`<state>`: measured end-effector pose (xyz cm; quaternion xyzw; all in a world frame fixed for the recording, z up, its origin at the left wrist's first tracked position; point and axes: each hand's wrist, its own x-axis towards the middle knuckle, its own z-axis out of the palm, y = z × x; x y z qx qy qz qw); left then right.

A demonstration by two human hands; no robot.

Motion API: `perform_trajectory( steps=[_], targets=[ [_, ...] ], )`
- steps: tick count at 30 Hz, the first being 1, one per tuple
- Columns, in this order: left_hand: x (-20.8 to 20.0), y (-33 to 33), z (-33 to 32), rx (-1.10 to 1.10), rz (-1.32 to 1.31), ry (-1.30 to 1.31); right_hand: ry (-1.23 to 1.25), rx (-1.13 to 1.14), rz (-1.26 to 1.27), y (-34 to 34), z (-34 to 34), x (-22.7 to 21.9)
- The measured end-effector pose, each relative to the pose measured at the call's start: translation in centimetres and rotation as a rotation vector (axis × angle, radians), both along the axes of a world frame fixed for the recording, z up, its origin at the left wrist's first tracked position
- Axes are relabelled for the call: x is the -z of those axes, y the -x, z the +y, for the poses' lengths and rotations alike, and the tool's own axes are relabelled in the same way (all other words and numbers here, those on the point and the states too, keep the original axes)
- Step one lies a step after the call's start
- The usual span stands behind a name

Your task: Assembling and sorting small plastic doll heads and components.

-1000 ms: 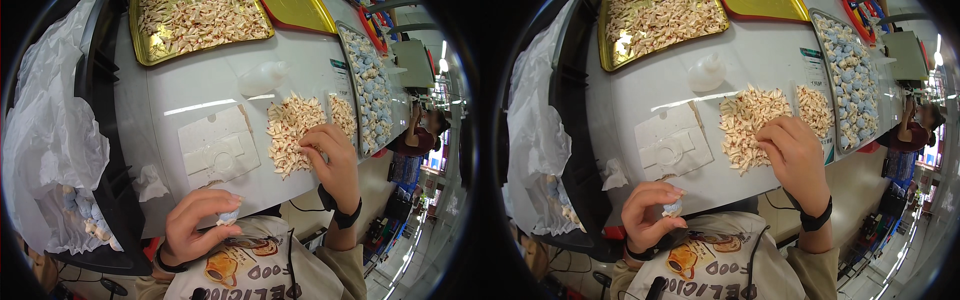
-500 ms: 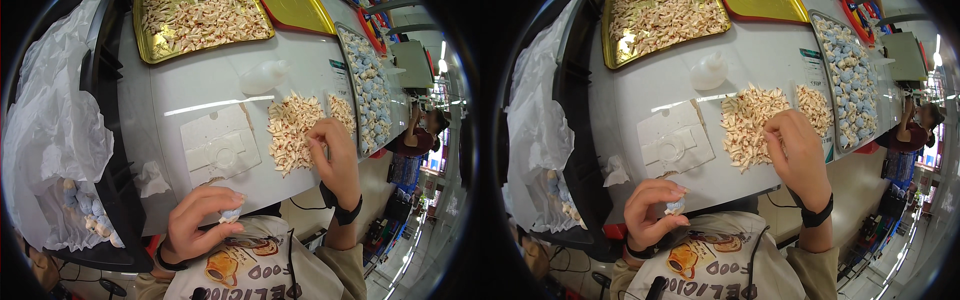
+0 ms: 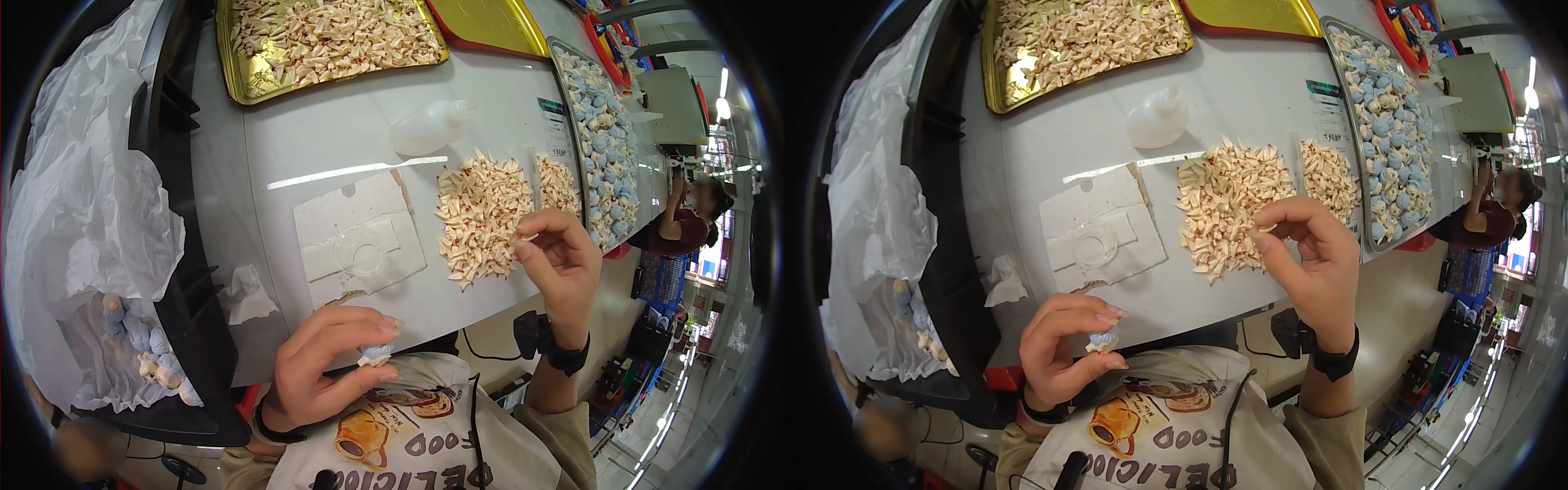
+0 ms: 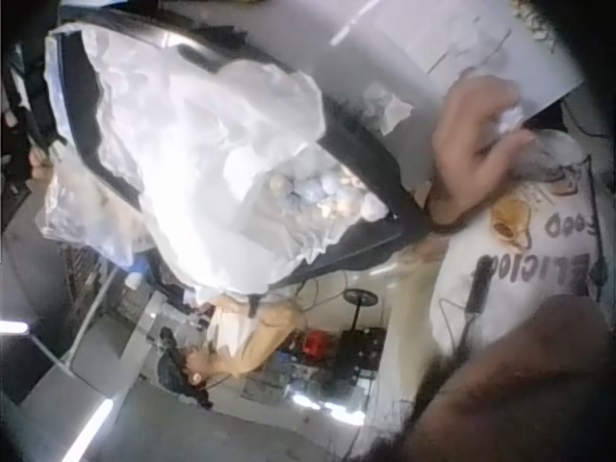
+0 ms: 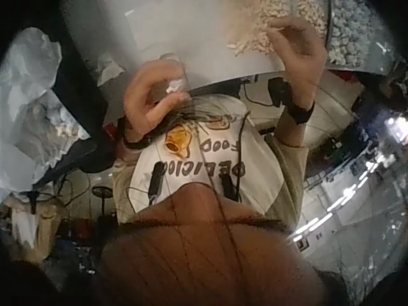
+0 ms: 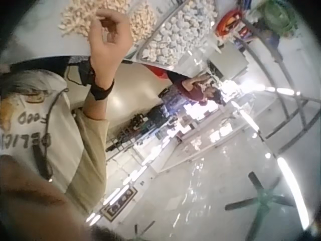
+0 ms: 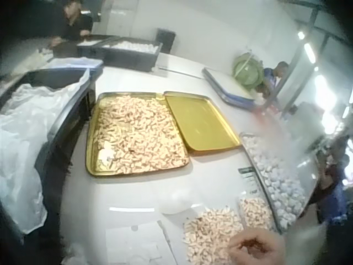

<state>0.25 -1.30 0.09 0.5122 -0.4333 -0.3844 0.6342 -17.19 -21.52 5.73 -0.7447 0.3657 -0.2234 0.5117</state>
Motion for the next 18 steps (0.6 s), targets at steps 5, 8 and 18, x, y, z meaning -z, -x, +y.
perform_trajectory(
  steps=[5, 8, 18],
  targets=[
    [-0.2, -0.2, 0.0, 0.005, 0.026, 0.017, -0.099, -0.035, -0.053, 0.5, -0.1, -0.2],
    [-0.1, -0.1, 0.1, 0.005, 0.019, 0.007, -0.062, -0.056, -0.063, 0.7, -0.2, 0.0],
    [0.3, 1.0, 0.4, -0.047, 0.28, -0.013, 0.069, -0.061, -0.097, -2.9, 1.9, -0.4]
  ],
)
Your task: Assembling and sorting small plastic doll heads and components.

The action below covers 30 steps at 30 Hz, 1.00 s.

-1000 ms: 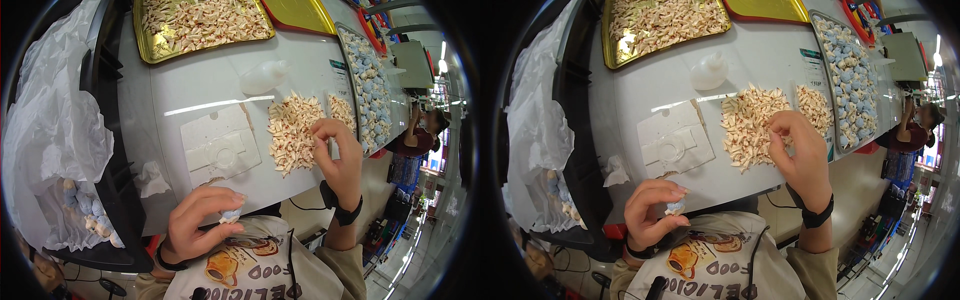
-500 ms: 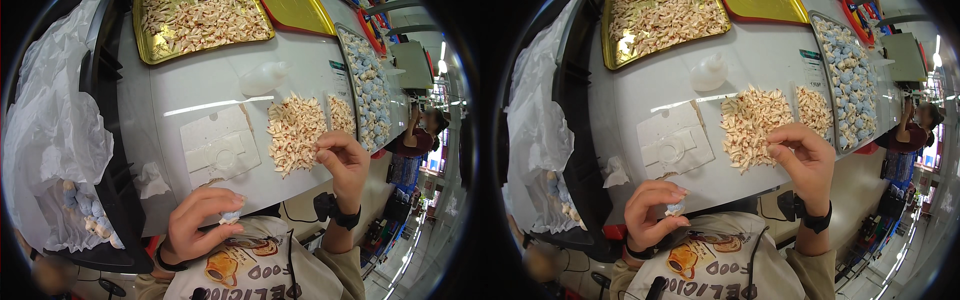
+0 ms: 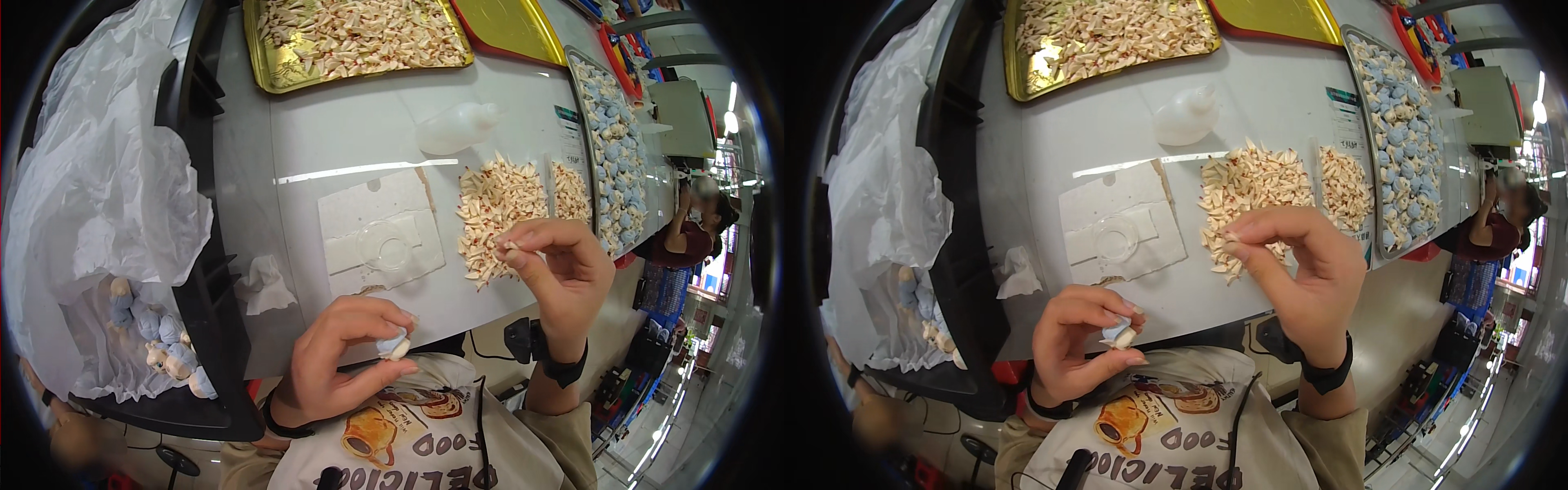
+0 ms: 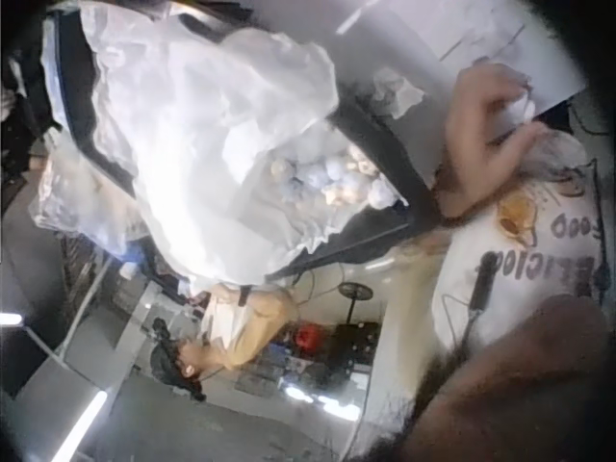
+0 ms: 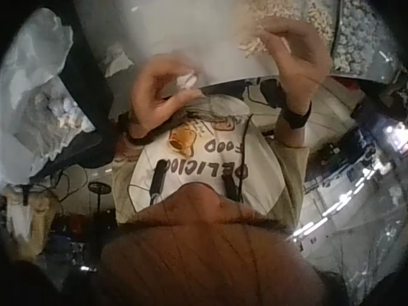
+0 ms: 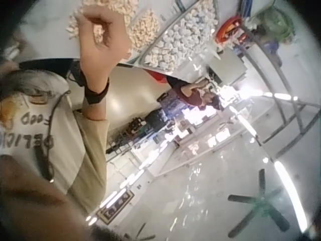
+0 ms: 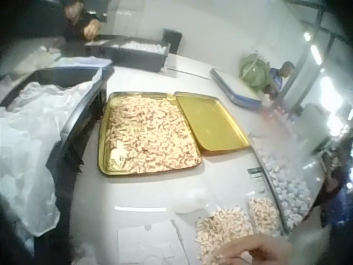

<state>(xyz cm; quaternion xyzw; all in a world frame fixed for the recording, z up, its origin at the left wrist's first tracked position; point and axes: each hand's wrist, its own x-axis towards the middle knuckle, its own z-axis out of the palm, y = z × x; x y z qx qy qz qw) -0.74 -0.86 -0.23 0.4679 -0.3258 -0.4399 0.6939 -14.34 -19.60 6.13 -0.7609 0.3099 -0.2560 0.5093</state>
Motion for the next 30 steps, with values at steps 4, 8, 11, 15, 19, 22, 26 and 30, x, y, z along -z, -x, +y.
perform_trajectory(
  steps=[4, 8, 11, 15, 19, 22, 26, 30],
  targets=[
    [-0.2, -1.1, -0.3, 0.058, -0.156, -0.003, 0.149, -0.124, 0.041, -2.6, 0.6, 0.0],
    [-0.5, -2.0, -0.8, 0.124, -0.464, 0.088, 0.315, -0.205, 0.088, -4.9, 2.0, 0.5],
    [-0.5, -1.6, -0.6, 0.131, -0.417, 0.089, 0.575, -0.248, 0.132, -5.2, 2.1, 0.9],
    [-0.8, -1.8, -0.2, 0.167, -0.296, 0.021, 0.787, -0.308, 0.176, -5.1, 1.8, 0.6],
    [-0.5, -1.5, -0.3, 0.103, -0.27, 0.062, 0.796, -0.323, 0.194, -5.5, 2.3, 0.5],
    [-0.6, -1.2, -0.1, 0.072, -0.227, 0.057, 0.767, -0.297, 0.227, -5.6, 2.5, -0.1],
    [-0.7, -1.4, 0.3, 0.072, -0.03, -0.034, 0.583, -0.206, 0.17, -4.8, 3.1, -1.0],
    [0.4, -1.7, 0.4, 0.031, -0.18, 0.095, 0.264, -0.177, 0.08, -3.3, 4.5, -1.7]
  ],
)
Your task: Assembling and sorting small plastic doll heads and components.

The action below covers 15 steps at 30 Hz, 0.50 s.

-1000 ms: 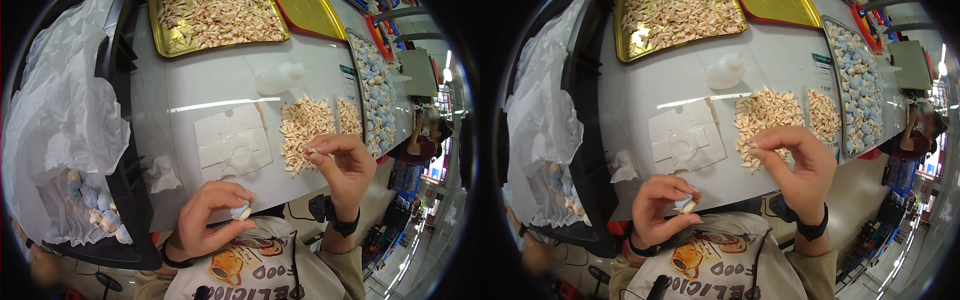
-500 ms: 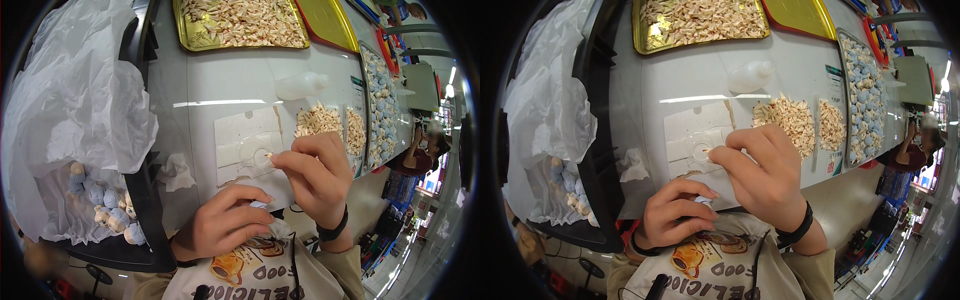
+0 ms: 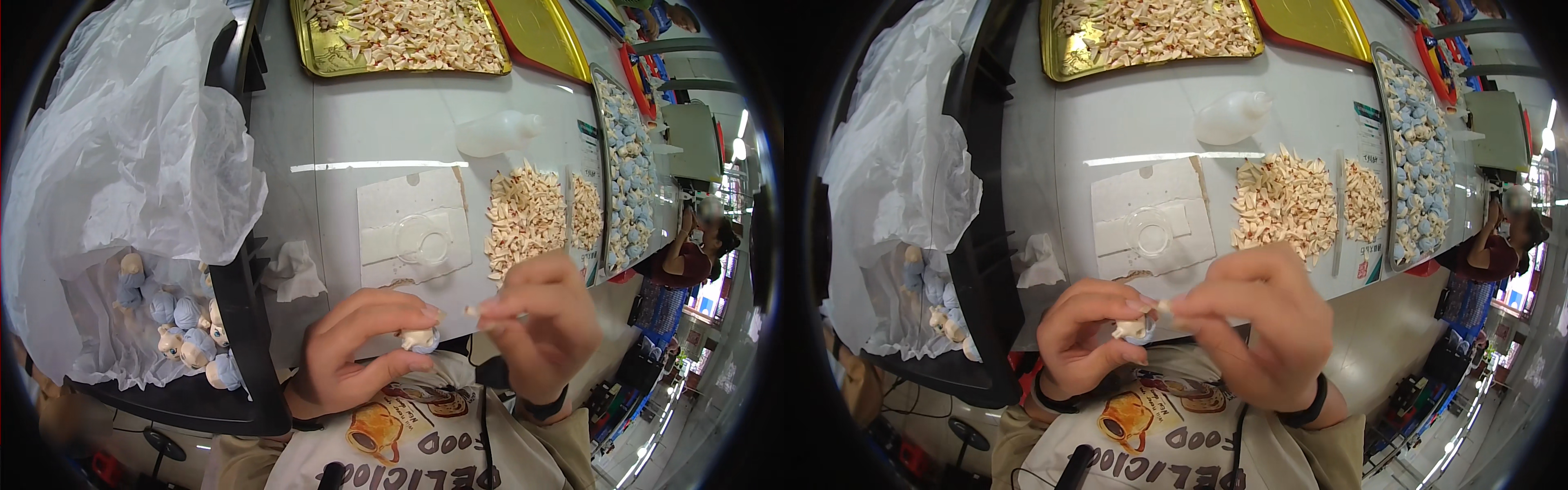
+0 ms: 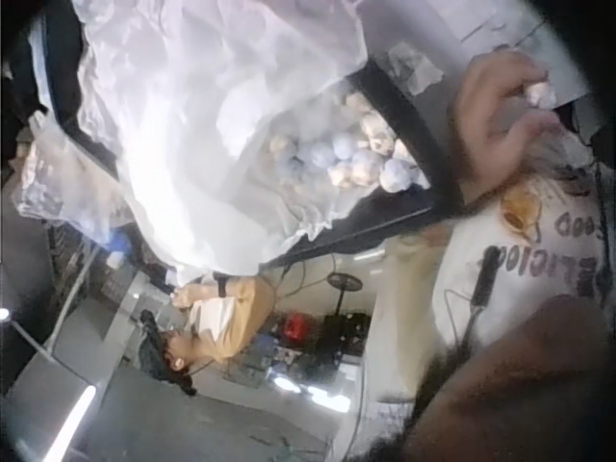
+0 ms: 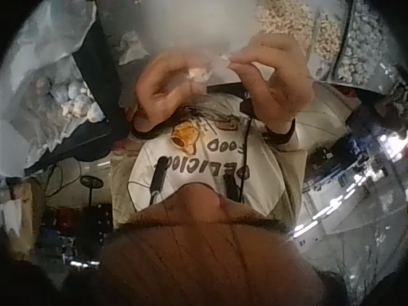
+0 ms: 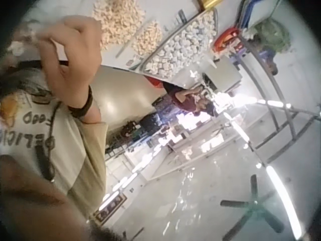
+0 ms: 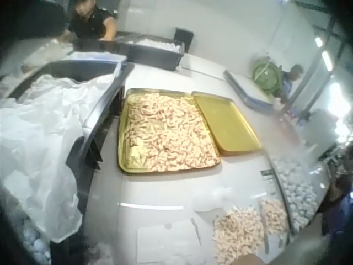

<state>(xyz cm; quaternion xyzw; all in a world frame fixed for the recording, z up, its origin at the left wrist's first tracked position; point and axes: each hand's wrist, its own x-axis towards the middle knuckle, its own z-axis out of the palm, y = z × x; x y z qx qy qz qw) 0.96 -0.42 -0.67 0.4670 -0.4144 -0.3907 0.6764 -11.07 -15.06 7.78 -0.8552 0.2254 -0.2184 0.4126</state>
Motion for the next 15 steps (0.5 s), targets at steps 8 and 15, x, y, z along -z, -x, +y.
perform_trajectory(
  steps=[8, 15],
  targets=[
    [-0.3, 0.9, 0.1, -0.056, 0.284, -0.031, -0.165, -0.003, -0.044, 1.4, 2.1, 1.7],
    [-0.2, 0.9, 0.3, -0.071, 0.228, -0.055, 0.105, -0.044, -0.05, 1.0, 2.5, 2.5]
  ],
)
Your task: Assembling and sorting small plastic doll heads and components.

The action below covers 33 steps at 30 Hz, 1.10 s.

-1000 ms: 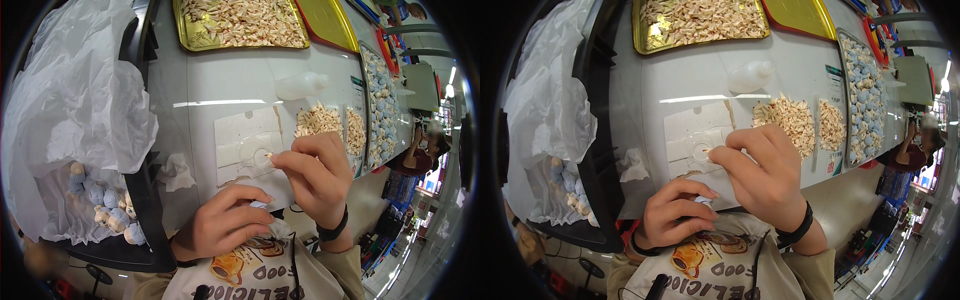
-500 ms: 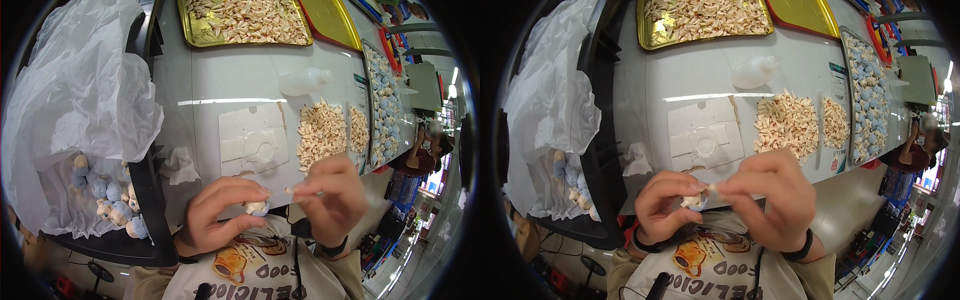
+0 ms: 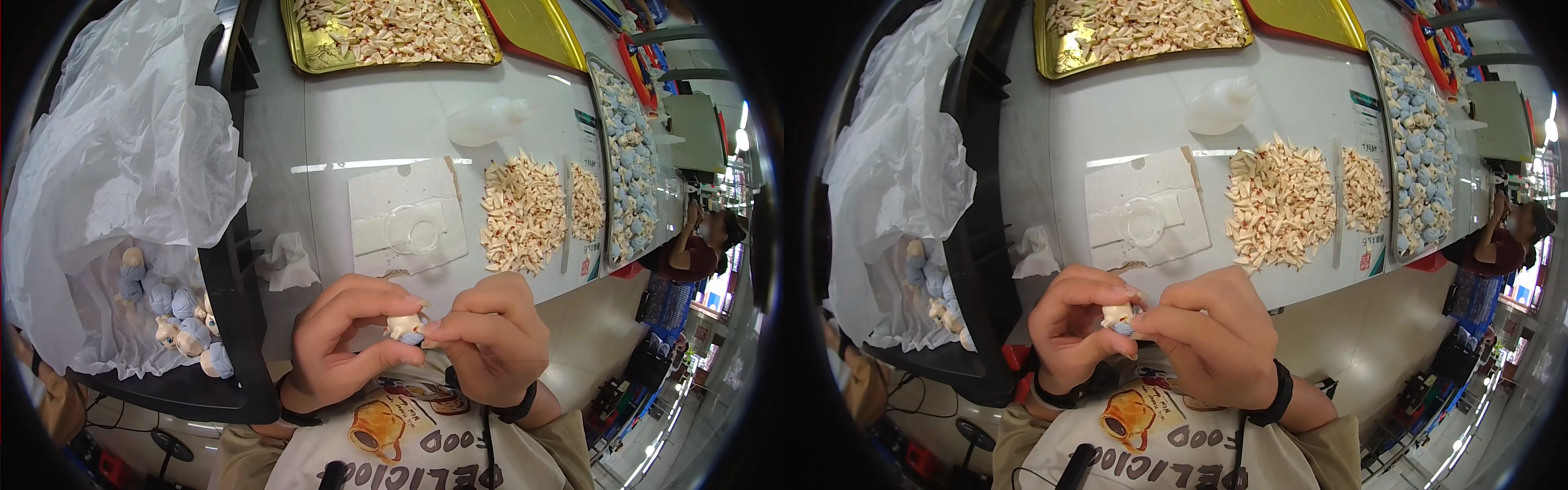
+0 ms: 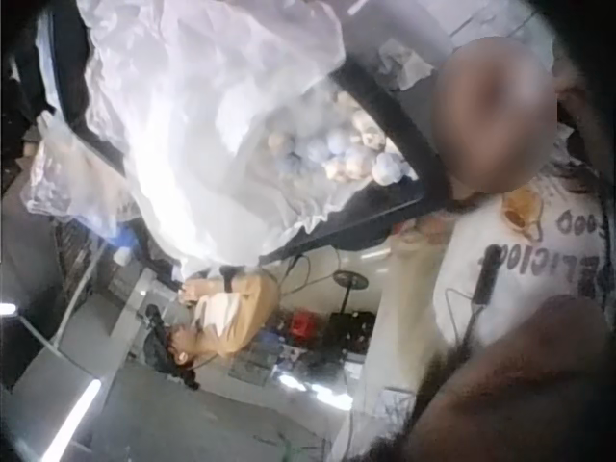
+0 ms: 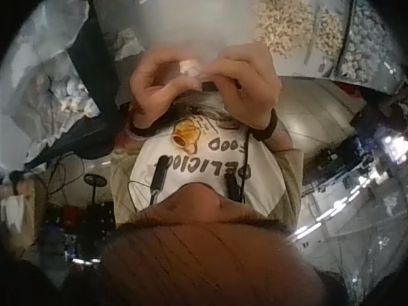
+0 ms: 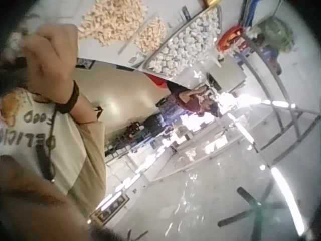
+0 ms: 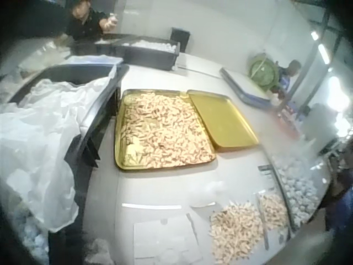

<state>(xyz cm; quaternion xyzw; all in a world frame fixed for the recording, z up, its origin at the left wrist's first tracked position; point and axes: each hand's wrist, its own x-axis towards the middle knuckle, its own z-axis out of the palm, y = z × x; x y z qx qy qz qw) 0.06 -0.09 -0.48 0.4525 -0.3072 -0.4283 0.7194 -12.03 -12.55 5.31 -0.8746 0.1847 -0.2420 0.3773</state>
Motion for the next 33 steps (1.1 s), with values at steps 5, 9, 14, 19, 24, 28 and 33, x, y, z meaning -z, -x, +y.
perform_trajectory(
  steps=[5, 9, 14, 19, 24, 28, 33],
  targets=[
    [-0.1, 0.0, 0.0, -0.024, -0.022, -0.025, 0.051, 0.008, -0.032, -0.4, -0.2, 0.4],
    [-0.2, 0.2, -0.1, -0.038, -0.026, -0.033, 0.061, 0.001, -0.046, -0.2, -0.3, 0.4],
    [-0.3, 0.6, 0.0, -0.062, 0.007, 0.006, -0.039, -0.095, -0.008, 0.4, -1.1, -0.4],
    [-0.3, 1.2, 0.1, -0.074, 0.141, 0.042, -0.076, -0.213, -0.069, 0.7, -1.8, -0.6],
    [0.1, 1.6, 0.3, -0.024, 0.128, 0.002, 0.086, -0.224, -0.12, 0.7, -0.6, 0.3],
    [-0.6, 1.7, -0.7, 0.058, 0.029, -0.095, 0.043, -0.208, -0.016, 3.3, -1.9, -0.3],
    [-0.3, 1.9, -0.5, -0.004, -0.17, -0.097, 0.219, 0.198, 0.116, 11.2, -9.6, -2.7]
  ],
)
